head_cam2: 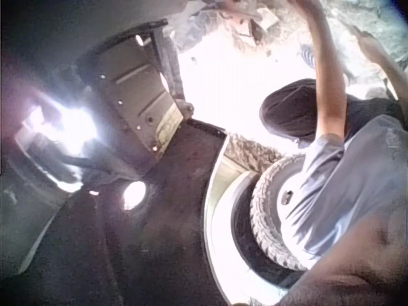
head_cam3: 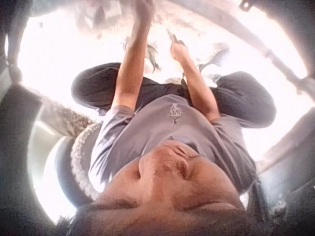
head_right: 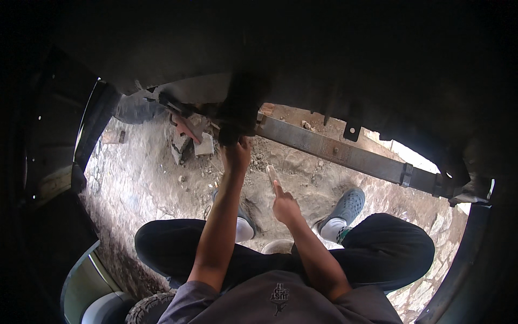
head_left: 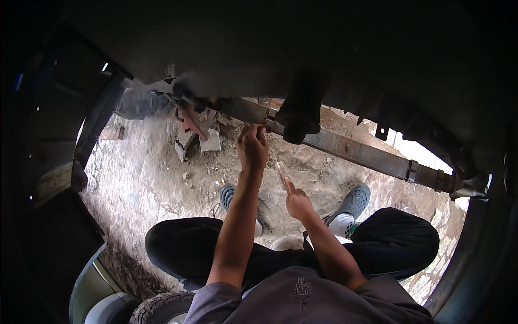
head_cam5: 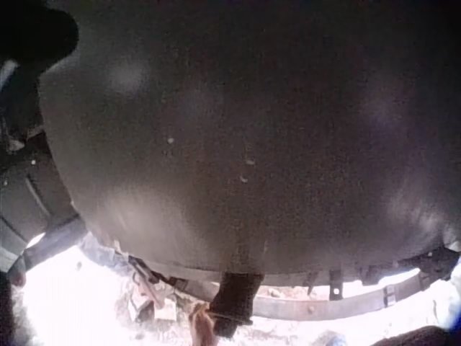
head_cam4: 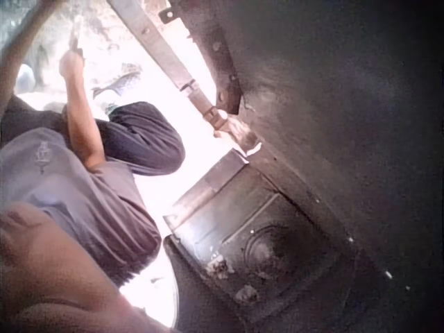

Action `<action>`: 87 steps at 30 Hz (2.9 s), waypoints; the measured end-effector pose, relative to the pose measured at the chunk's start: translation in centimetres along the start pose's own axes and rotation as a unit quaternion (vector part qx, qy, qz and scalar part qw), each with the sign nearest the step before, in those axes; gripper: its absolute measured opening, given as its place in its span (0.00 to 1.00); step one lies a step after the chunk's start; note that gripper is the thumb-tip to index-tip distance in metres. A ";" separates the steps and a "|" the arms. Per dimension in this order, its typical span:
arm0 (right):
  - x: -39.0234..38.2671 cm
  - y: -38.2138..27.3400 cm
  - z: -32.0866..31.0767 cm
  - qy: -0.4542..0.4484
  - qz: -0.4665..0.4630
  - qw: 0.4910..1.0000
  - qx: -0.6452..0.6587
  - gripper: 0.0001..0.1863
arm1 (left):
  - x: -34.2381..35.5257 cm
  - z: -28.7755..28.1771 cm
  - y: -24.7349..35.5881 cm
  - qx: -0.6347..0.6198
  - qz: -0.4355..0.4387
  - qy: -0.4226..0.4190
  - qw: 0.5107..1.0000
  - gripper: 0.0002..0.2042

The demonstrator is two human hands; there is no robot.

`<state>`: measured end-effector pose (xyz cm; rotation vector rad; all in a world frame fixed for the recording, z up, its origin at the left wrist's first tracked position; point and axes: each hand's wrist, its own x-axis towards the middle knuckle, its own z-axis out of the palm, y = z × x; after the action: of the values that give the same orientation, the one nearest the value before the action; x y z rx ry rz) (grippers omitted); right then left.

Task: The person is sitting beneath a vehicle, working on a metal suspension component. They use their hands to manipulate a small metal part, possibly a clip or fastener, on the component. The person repeatedly adjusts and repositions the part throughout the clip.

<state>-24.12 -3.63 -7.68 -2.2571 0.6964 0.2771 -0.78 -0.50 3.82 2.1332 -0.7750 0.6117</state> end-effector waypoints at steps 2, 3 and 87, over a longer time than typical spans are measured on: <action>0.6 0.2 0.3 0.003 -0.010 1.000 0.002 0.38 | -0.2 0.2 0.3 0.001 -0.005 0.011 1.000 0.02; 0.5 0.1 0.3 0.001 -0.015 1.000 0.003 0.38 | -0.3 0.3 0.2 0.002 -0.009 0.016 1.000 0.02; 9.7 -10.4 -12.9 0.396 -0.137 0.880 0.224 0.12 | -3.9 -0.5 2.6 -0.353 -0.405 -0.037 0.843 0.10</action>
<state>-10.42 -10.73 3.73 -1.9233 0.7227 -0.9121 -5.44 -0.21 2.94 1.5601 -0.0370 -0.2046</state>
